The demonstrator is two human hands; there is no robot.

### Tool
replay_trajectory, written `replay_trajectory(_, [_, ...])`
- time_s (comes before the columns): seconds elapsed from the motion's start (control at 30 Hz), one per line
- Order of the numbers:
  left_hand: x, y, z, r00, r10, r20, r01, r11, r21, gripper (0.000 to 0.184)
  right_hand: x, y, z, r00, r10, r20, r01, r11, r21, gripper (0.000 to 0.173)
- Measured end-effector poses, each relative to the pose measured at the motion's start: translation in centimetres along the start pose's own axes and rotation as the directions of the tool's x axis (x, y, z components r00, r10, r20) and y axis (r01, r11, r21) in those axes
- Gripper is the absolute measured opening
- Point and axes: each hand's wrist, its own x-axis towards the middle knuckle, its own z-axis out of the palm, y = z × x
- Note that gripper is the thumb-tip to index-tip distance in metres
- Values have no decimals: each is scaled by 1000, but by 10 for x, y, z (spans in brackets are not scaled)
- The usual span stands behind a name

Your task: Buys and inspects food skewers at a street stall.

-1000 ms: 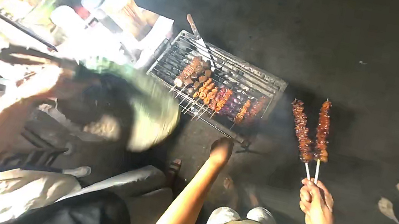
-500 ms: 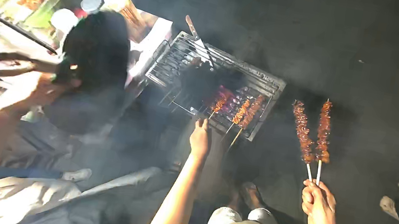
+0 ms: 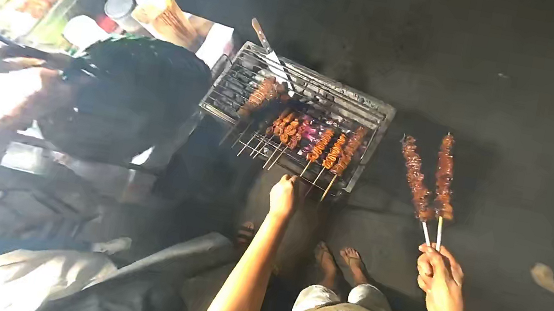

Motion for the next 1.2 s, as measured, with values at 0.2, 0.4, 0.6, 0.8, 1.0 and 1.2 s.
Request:
replay_trajectory(0.2, [-10,18,-3,1000,20,-10,-20,999,-38,39,-2,1,0,1000,9,-16,-9,1000,13,24])
replay_trajectory(0.4, [-24,52,13,966,93,243,-95,995,-1,39,-1,3,-1,999,28,-21,-28,999,22,24])
replay_trajectory(0.6, [-22,50,13,984,90,151,-79,994,-79,35,-3,4,-4,999,10,-38,-10,1000,24,23])
replay_trajectory(0.8, [-16,46,7,977,44,210,-41,999,-17,36,-6,7,-6,999,17,-46,-17,1000,21,24])
replay_trajectory(1.0, [-24,42,-5,998,30,61,-23,993,-113,35,-4,9,-6,999,17,-49,-16,1000,26,24])
replay_trajectory(1.2, [-3,0,-12,995,-80,-59,77,996,-54,33,-4,13,-6,999,16,-38,-15,1000,14,23])
